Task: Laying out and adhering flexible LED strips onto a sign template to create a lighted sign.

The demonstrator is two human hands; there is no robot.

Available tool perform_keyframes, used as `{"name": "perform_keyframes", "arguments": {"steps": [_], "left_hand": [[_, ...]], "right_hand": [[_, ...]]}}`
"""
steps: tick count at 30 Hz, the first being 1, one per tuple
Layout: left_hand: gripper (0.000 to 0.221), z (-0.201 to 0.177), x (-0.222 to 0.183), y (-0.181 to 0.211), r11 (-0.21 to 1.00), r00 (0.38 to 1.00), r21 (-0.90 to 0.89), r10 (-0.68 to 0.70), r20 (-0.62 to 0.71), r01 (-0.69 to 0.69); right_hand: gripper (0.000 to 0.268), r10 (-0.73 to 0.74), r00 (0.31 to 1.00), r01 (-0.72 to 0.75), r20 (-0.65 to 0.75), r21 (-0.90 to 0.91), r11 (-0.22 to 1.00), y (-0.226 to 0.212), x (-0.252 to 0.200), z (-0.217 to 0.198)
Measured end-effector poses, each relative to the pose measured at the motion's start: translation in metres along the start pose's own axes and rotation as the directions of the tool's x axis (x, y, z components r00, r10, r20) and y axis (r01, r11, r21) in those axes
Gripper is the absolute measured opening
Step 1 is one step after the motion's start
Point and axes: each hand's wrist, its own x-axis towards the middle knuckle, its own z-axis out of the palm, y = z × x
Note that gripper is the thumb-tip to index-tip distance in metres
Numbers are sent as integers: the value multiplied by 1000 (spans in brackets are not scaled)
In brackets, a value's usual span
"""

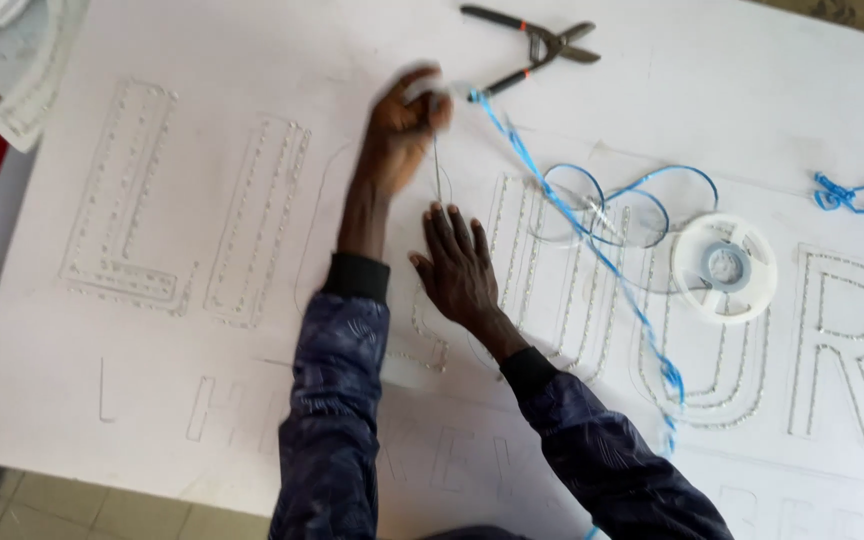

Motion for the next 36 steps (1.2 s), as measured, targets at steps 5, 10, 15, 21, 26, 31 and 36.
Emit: {"name": "perform_keyframes", "arguments": {"steps": [5,10,15,21,26,31,36], "left_hand": [[66,-64,22,25,581,953,813,225,-203,36],[75,-87,-19,1,-219,893,975,444,67,35],[53,-25,-45,-9,-192,920,959,-372,124,-207],[14,-54,-24,-8,-343,892,864,-390,227,-369],[12,-47,-32,7,-320,910,896,-375,177,-307],[9,-37,-28,4,-299,926,925,-358,121,-237],[3,-45,-20,-16,-321,927,933,-373,32,-162]], "right_hand": [[68,-5,1000,5,6,21,1000,-1,3,-7],[68,45,995,-35,-90,104,994,0,7,-6],[76,119,993,-116,-23,109,987,2,4,5],[73,120,993,-120,3,121,985,2,2,4],[69,104,994,-106,21,98,990,3,1,7],[67,95,995,-97,22,69,993,2,0,9],[68,91,996,-91,4,32,995,3,0,14]]}}
